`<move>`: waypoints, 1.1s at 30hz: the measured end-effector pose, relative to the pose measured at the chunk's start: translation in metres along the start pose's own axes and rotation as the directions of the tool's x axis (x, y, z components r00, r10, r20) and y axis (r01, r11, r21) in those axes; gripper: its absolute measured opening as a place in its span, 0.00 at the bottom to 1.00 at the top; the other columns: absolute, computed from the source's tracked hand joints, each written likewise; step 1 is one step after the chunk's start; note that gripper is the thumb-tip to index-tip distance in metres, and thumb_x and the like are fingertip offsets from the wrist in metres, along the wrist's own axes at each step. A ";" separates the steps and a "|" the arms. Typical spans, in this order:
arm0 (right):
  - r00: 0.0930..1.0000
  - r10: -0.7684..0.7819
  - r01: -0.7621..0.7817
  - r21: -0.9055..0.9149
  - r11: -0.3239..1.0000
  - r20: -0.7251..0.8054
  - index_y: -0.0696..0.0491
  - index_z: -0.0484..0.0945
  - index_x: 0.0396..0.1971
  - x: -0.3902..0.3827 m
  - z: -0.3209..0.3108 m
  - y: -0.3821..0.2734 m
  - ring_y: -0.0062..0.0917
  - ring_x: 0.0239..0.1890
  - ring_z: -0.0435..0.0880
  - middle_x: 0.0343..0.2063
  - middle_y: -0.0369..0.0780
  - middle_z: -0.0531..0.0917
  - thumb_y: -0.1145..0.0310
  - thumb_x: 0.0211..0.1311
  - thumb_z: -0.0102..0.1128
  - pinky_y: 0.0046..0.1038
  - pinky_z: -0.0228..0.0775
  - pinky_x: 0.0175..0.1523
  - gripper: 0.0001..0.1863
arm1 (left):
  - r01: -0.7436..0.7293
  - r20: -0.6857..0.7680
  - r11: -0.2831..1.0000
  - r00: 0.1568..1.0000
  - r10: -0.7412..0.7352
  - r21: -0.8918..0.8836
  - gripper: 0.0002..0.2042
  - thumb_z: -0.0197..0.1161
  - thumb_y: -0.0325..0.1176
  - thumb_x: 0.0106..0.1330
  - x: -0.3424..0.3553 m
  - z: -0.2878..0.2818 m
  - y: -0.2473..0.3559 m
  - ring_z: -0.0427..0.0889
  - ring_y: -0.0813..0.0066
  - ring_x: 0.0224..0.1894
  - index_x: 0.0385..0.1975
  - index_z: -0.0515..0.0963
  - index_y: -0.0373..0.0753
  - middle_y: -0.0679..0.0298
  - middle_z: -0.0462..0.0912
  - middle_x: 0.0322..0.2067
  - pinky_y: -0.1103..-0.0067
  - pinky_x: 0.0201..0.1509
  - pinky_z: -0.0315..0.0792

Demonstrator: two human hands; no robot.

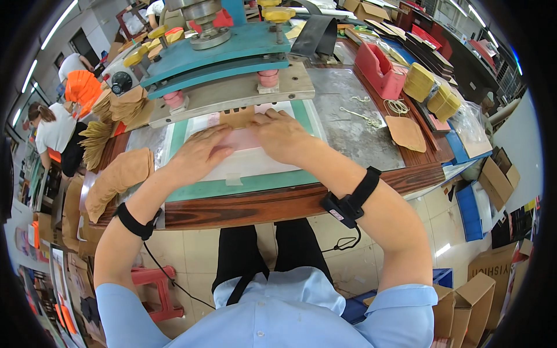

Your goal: Operating a heat-stamping press to emboss logos onto leather components.

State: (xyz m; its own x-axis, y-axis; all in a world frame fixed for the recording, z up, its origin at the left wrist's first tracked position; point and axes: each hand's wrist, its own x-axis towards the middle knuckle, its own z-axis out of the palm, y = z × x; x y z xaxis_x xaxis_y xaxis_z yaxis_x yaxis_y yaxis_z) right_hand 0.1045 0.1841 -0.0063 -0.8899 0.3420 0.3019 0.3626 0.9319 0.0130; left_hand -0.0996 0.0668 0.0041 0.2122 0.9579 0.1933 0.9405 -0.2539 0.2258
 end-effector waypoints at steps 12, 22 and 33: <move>1.000 -0.013 0.014 0.060 0.998 -0.007 0.56 0.76 0.44 0.002 0.004 0.012 0.35 0.54 0.72 0.48 0.41 0.77 0.77 0.51 0.47 0.32 0.61 0.59 0.18 | 0.006 -0.076 1.000 0.997 -0.005 0.014 0.22 0.49 0.44 0.66 -0.001 0.001 -0.006 0.67 0.53 0.57 0.53 0.69 0.34 0.50 0.70 0.54 0.68 0.61 0.60; 0.997 -0.036 0.039 0.032 0.999 -0.066 0.57 0.76 0.45 0.002 0.006 0.012 0.36 0.55 0.71 0.48 0.42 0.76 0.77 0.54 0.46 0.32 0.60 0.62 0.18 | 0.000 -0.080 0.992 0.997 0.010 0.127 0.21 0.46 0.44 0.68 0.004 0.006 -0.011 0.66 0.57 0.58 0.54 0.70 0.36 0.54 0.69 0.55 0.69 0.62 0.59; 0.999 -0.025 0.024 -0.031 0.999 -0.037 0.58 0.77 0.40 0.003 0.002 -0.001 0.33 0.53 0.73 0.46 0.42 0.77 0.77 0.53 0.48 0.30 0.64 0.58 0.15 | -0.004 -0.087 0.994 0.996 0.013 0.106 0.20 0.46 0.43 0.68 0.000 0.007 -0.009 0.67 0.58 0.58 0.53 0.70 0.37 0.55 0.70 0.55 0.68 0.62 0.59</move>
State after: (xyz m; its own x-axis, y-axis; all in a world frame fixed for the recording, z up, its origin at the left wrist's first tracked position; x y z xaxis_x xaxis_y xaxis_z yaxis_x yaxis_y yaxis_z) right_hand 0.1011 0.1848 -0.0070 -0.8880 0.3135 0.3365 0.3491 0.9358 0.0497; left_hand -0.1065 0.0701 -0.0047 0.2010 0.9391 0.2787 0.9623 -0.2425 0.1229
